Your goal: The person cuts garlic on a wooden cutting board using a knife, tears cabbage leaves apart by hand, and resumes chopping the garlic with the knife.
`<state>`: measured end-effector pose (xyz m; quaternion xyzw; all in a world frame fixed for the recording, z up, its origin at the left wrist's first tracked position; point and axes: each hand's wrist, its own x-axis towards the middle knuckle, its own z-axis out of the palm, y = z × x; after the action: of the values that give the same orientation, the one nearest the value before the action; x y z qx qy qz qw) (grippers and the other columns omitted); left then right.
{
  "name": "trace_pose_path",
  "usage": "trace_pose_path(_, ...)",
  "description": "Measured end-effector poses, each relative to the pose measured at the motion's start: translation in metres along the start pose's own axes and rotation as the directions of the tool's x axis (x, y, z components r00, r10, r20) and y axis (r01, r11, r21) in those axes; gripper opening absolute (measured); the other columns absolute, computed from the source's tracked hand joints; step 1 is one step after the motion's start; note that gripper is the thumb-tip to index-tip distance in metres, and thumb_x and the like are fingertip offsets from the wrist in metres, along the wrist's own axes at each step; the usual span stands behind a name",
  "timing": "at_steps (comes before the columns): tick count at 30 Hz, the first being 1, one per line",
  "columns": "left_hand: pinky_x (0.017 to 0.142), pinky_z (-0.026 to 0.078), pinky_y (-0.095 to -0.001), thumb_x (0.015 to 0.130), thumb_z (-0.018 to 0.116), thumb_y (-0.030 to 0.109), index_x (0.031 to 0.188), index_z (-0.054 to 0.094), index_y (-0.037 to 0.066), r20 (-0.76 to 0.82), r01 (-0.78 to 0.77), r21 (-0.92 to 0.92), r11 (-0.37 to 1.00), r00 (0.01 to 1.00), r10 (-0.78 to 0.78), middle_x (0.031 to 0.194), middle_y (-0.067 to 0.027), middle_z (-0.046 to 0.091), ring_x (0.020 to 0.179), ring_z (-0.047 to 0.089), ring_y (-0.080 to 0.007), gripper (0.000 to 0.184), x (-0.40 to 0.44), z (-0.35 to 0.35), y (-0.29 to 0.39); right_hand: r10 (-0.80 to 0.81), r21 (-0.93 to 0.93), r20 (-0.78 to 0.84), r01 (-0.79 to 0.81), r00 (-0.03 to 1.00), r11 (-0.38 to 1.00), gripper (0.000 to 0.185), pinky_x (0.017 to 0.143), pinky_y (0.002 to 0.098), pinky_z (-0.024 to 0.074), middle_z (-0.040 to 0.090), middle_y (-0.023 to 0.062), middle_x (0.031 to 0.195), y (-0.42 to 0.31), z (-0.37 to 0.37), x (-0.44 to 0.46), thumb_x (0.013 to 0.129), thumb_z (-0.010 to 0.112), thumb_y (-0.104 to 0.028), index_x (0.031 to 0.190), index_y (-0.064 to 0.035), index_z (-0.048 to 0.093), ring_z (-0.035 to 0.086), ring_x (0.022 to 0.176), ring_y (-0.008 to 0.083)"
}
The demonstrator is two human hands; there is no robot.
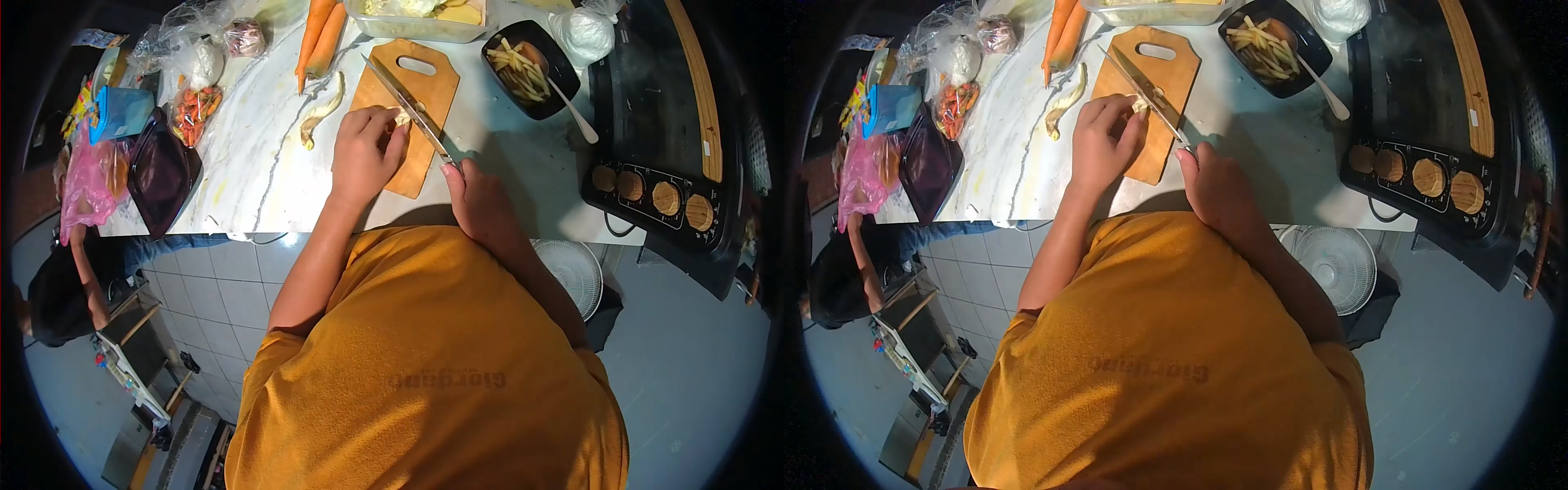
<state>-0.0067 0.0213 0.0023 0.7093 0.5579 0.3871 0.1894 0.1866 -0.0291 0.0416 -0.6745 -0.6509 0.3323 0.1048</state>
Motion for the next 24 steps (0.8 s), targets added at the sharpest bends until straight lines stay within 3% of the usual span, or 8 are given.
trace_pose_path(7, 0.077, 0.050, -0.0368, 0.081, 0.076, 0.009, 0.095, 0.074, 0.002, -0.030, -0.050, 0.025, 0.998, 0.998, 0.051, 0.091, -0.0092, 0.067, 0.085, 0.061, -0.0277, 0.015, 0.000, 0.002, -0.004, 0.032, -0.015, 0.027, -0.031, 0.999, 0.999, 0.038, 0.062, 0.0567, 0.0480, 0.062, 0.0297, 0.074, -0.004, 0.001, 0.002, 0.102, 0.051, -0.036, 0.090, -0.0003, 0.055, 0.061, 0.075, 0.0517)
trace_pose_path(24, 0.074, 0.050, -0.0356, 0.082, 0.075, 0.007, 0.092, 0.074, 0.001, -0.044, -0.060, -0.011, 0.998, 0.997, 0.059, 0.090, -0.0100, 0.065, 0.083, 0.061, -0.0273, 0.012, 0.001, 0.004, -0.007, 0.145, -0.159, 0.109, -0.127, 0.983, 0.979, 0.041, 0.067, 0.0528, 0.0540, 0.067, 0.0265, 0.076, -0.017, -0.001, 0.003, 0.102, 0.051, -0.040, 0.094, 0.0005, 0.055, 0.067, 0.076, 0.0464)
